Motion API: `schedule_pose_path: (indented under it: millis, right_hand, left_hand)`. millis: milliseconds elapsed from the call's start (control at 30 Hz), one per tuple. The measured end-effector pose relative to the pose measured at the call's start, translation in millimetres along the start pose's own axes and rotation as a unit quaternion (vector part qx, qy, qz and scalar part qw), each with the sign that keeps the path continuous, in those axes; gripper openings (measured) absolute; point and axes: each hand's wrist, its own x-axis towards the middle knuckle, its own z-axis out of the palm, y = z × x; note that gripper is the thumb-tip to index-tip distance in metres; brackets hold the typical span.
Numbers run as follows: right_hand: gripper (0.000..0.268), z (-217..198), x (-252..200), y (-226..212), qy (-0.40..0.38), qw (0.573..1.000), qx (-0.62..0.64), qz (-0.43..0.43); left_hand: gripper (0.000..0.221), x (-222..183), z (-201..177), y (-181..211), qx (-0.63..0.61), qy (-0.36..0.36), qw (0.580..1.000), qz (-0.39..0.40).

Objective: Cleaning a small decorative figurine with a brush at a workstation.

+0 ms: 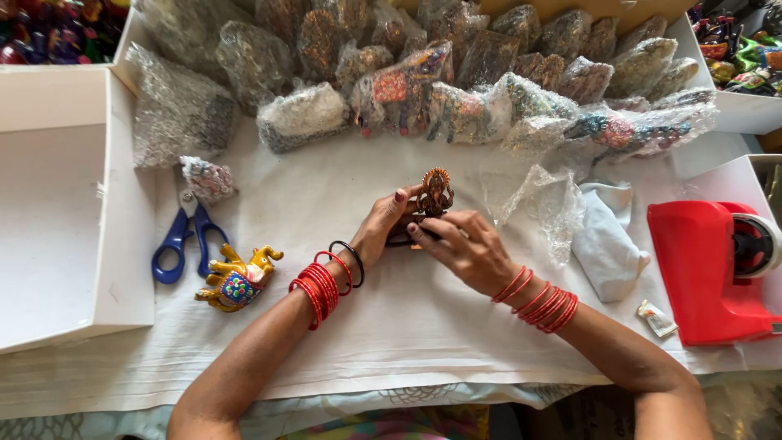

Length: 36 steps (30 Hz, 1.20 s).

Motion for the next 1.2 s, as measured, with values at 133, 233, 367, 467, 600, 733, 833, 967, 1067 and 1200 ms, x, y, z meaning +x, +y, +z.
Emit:
schedule_pose_path:
  millis: [133, 233, 367, 467, 600, 733, 833, 967, 1067, 1200]
  right_hand:
    - [0.054, -2, -28, 16, -0.007, 1.0, 0.017, 0.001]
    - [0.058, -21, -51, 29, -0.041, 0.998, 0.037, 0.038]
    - [0.061, 1, -59, 24, -0.055, 0.996, 0.042, 0.063]
    - [0.057, 16, -31, 5, -0.024, 0.999, 0.017, 0.022]
    - [0.056, -9, -3, 6, -0.006, 0.998, 0.063, 0.004]
    - [0.058, -15, -42, 26, -0.027, 0.995, 0.075, 0.056]
    - [0.06, -13, -49, 27, -0.037, 0.993, 0.062, 0.092]
    - [0.064, 8, -26, 13, -0.031, 0.996, 0.067, 0.045]
    - [0.063, 3, -5, 9, -0.01, 0.997, 0.077, 0.001]
    - [0.068, 9, -46, 37, -0.028, 0.998, 0.048, 0.016]
  left_hand:
    - [0.1, 3, -4, -4, 0.002, -0.012, 1.0, 0.008]
    - [0.1, 9, -8, -17, -0.021, -0.015, 1.0, -0.006]
    - [0.103, 7, -11, -23, 0.046, 0.001, 0.999, -0.027]
    - [0.103, 1, -6, -11, 0.033, -0.005, 0.999, -0.005]
    - [0.102, -2, -2, -2, 0.02, -0.022, 0.999, 0.014]
    - [0.101, 8, -11, -18, 0.0, -0.022, 1.0, -0.003]
    - [0.101, 10, -16, -26, 0.048, -0.011, 0.999, -0.022]
    - [0.1, 3, -2, -6, 0.035, -0.002, 0.999, -0.023]
    - [0.101, -3, -1, 5, 0.05, -0.017, 0.998, 0.015]
    - [0.102, 2, -7, -8, 0.014, -0.025, 1.0, -0.011]
